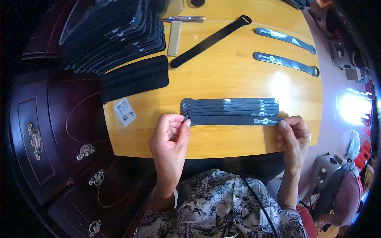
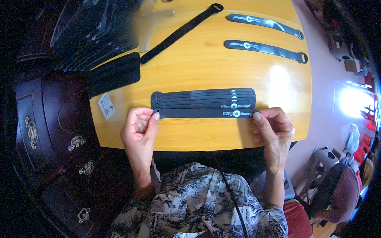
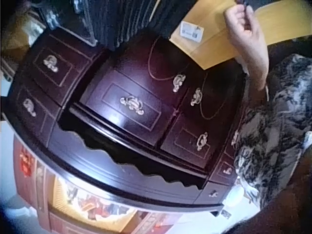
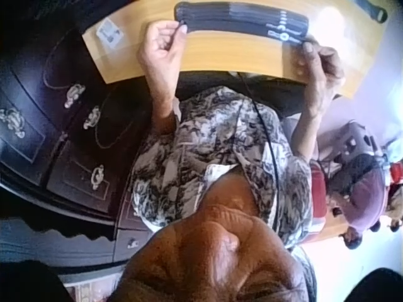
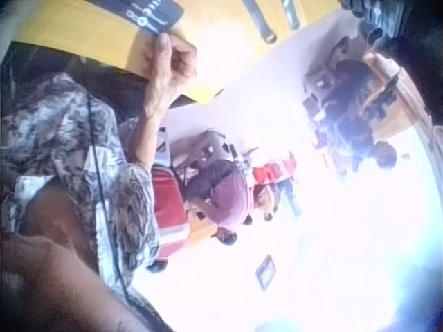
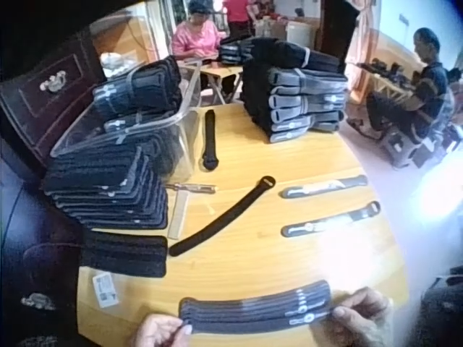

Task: Organizing and bundling black textile straps in a manufacturing setting.

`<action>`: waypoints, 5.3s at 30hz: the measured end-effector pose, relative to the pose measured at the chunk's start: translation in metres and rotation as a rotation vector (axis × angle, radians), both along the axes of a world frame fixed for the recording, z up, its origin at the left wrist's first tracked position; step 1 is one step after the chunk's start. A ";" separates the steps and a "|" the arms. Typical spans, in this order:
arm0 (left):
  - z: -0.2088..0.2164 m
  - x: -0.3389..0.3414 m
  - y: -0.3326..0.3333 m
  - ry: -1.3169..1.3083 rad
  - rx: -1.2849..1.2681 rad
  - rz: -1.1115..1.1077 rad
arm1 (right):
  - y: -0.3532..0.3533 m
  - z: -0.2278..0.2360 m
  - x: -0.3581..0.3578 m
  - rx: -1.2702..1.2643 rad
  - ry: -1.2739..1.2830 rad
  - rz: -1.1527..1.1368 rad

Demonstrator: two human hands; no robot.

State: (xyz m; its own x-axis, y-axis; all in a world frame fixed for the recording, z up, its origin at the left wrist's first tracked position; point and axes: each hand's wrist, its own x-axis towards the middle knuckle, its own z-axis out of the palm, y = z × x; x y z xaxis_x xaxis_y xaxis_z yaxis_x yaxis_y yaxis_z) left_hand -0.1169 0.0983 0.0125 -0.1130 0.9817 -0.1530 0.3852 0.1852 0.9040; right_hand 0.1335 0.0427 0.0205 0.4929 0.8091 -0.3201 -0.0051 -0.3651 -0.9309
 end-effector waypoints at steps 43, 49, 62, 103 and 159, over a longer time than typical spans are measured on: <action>0.005 0.006 0.004 -0.024 -0.099 0.024 | 0.013 0.005 0.001 -0.121 -0.101 0.045; 0.005 0.001 0.004 -0.024 -0.110 -0.035 | 0.019 0.003 0.013 -0.112 -0.076 0.149; 0.009 -0.006 -0.002 0.004 -0.046 -0.003 | 0.019 0.016 0.018 -0.112 -0.148 0.250; 0.003 0.015 -0.008 -0.229 0.247 -0.345 | 0.059 0.013 0.090 0.013 -0.794 0.527; 0.001 -0.010 -0.019 -0.223 -0.007 0.026 | -0.023 0.001 0.011 0.052 0.109 0.108</action>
